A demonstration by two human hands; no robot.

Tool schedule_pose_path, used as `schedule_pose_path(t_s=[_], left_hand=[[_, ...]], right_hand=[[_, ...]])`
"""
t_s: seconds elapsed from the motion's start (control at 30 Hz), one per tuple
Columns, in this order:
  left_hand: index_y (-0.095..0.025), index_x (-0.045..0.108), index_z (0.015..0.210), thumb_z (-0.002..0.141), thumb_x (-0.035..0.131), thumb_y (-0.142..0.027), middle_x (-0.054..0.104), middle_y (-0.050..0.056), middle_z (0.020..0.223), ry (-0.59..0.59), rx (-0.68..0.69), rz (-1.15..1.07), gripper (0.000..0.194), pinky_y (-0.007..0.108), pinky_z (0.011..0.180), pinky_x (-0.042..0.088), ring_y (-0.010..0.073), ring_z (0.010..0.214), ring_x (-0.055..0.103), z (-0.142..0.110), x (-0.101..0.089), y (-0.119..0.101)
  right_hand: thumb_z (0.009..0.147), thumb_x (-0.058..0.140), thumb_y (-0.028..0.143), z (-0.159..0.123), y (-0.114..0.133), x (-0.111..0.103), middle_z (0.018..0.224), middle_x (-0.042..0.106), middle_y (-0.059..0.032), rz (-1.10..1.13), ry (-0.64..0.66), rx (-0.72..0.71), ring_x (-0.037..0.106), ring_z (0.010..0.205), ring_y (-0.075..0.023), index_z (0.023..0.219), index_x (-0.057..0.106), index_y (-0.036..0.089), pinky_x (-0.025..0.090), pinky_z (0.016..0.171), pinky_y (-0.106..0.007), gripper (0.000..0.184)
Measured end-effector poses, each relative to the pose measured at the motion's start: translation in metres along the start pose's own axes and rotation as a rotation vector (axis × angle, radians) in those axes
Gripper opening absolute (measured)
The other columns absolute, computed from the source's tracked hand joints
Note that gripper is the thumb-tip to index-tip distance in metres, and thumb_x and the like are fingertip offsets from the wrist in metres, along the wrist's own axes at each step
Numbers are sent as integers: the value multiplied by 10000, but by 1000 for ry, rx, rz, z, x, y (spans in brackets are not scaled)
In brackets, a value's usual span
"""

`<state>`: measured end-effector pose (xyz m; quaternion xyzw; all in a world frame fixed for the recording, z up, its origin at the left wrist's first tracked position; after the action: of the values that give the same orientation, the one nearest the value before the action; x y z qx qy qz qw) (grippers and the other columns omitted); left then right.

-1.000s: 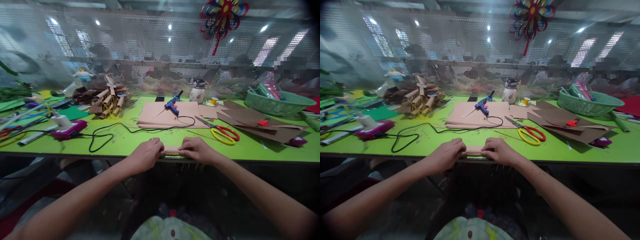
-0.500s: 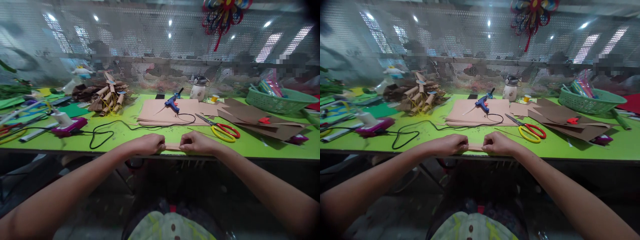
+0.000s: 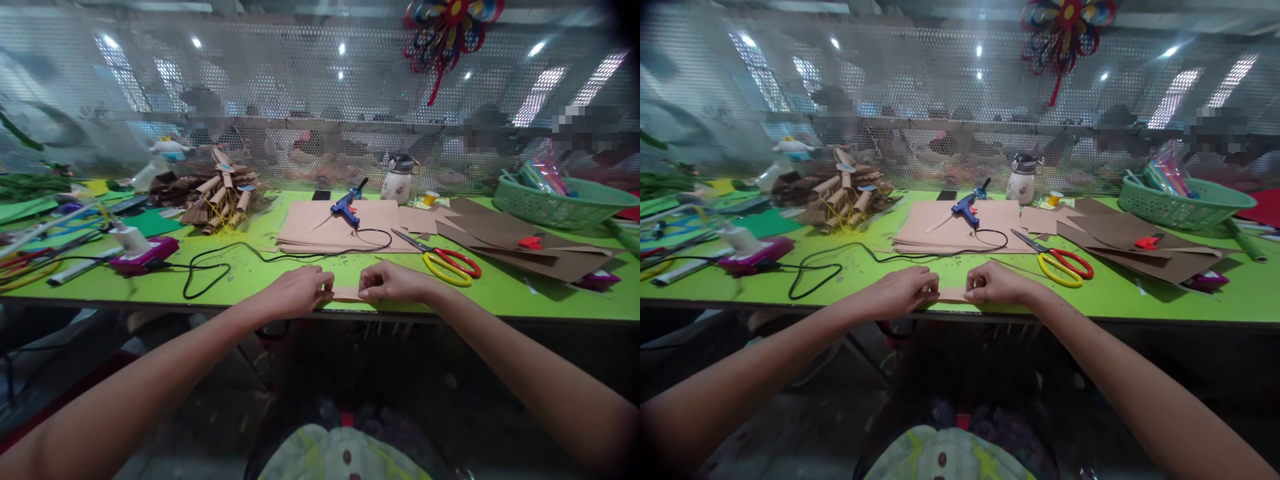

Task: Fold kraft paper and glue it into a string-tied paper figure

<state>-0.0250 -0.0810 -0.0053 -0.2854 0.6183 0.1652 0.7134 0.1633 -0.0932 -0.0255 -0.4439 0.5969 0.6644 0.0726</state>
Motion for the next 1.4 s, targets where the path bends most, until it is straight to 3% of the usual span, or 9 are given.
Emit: schedule_pose_path(t_s=[0.13, 0.57, 0.9, 1.1, 1.23, 1.4], left_hand=[[-209, 545, 837, 851, 466, -318, 532, 16, 798, -81, -3, 11, 135, 233, 606, 337, 150, 727, 490, -4, 7, 4], [-170, 561, 756, 894, 409, -271, 506, 46, 793, -222, 35, 154, 229, 269, 641, 341, 165, 760, 471, -14, 12, -7], [-157, 562, 715, 906, 385, -280, 480, 41, 755, -269, 24, 126, 289, 259, 639, 349, 148, 716, 458, -15, 15, -6], [-166, 607, 862, 890, 437, -339, 504, 49, 823, -212, 114, 26, 244, 250, 655, 362, 146, 764, 476, -19, 10, 0], [-162, 631, 840, 890, 439, -289, 487, 47, 782, -216, 153, 10, 235, 248, 638, 356, 140, 738, 470, -19, 10, 1], [-157, 633, 817, 900, 410, -272, 477, 55, 775, -267, 169, 67, 264, 256, 636, 344, 149, 739, 452, -20, 13, -2]], right_hand=[[707, 609, 321, -2, 0, -1, 599, 549, 16, -14, -58, 27, 453, 541, -96, 747, 618, 133, 323, 484, -202, 192], [695, 625, 346, 5, -3, -1, 582, 550, 15, 15, -5, 15, 433, 527, -93, 724, 616, 127, 316, 494, -209, 222], [700, 614, 336, 3, -3, 1, 591, 515, 29, -12, -29, -27, 419, 539, -90, 724, 581, 135, 316, 492, -202, 205], [702, 610, 324, -2, 0, 1, 573, 477, 43, -29, -79, -23, 403, 525, -86, 696, 564, 144, 287, 469, -200, 185], [707, 612, 330, -5, 2, 1, 582, 484, 38, -21, -106, -10, 411, 533, -89, 698, 577, 139, 294, 479, -204, 195], [756, 591, 342, -8, 4, 4, 630, 513, 16, -39, -136, -42, 439, 567, -103, 881, 661, 141, 332, 512, -211, 247]])
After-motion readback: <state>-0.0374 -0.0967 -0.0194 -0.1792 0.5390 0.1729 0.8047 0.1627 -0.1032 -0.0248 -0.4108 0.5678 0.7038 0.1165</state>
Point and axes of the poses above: each hand's wrist, its own z-axis towards the middle knuckle, its own x-axis out of the palm, y = z × x, the point moved 4 cm from there along z, towards the middle knuckle
